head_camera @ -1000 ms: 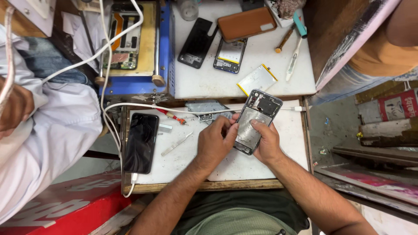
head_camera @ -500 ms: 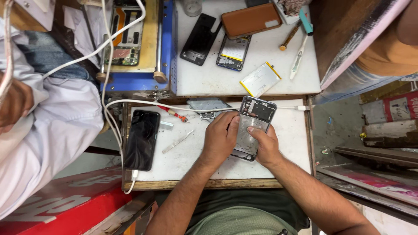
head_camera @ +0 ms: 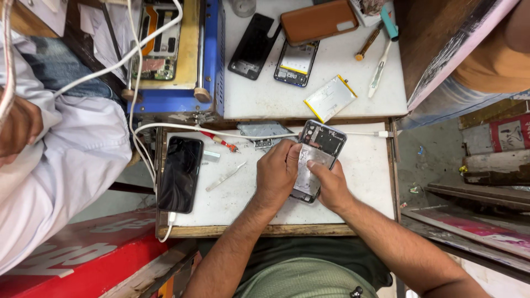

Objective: The person disassembles a smartphone at a repair bench, prying the back cover off the frame and lifting out the internal assembly. They detach and set aside the battery, then work on the empty frame, pressing and peeling components while other phone parts and tools lie on the bench.

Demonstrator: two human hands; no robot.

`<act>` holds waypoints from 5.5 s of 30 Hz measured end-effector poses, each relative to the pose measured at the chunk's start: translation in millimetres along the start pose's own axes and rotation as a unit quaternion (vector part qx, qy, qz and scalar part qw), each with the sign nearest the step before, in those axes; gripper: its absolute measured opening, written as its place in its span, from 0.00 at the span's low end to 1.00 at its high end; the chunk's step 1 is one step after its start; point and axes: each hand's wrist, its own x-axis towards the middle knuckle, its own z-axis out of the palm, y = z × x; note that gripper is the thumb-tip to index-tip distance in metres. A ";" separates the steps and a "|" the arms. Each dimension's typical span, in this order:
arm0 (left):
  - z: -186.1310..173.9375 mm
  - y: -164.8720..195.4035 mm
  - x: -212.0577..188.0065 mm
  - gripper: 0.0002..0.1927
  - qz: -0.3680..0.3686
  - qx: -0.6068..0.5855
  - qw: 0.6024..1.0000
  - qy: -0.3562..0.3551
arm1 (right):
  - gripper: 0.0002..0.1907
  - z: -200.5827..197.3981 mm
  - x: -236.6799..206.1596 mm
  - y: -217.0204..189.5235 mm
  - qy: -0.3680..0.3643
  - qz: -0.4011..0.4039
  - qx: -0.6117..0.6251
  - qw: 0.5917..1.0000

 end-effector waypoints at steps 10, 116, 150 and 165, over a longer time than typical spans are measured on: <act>-18.1 -2.1 -0.7 0.21 -0.024 -0.096 0.986 -0.131 | 0.24 -5.4 3.0 -7.0 0.021 -0.024 -0.037 0.999; -4.3 -6.6 3.4 0.11 -0.056 -0.120 0.991 -0.011 | 0.22 -18.7 3.1 15.4 -0.035 0.057 -0.107 0.992; -9.7 -14.5 5.9 0.12 -0.042 -0.117 0.991 -0.059 | 0.25 -16.9 3.1 16.5 -0.039 0.051 -0.058 0.996; -35.2 -2.6 -25.0 0.12 -0.126 -0.075 0.984 -0.099 | 0.25 14.0 7.8 -37.5 0.001 0.037 0.087 0.996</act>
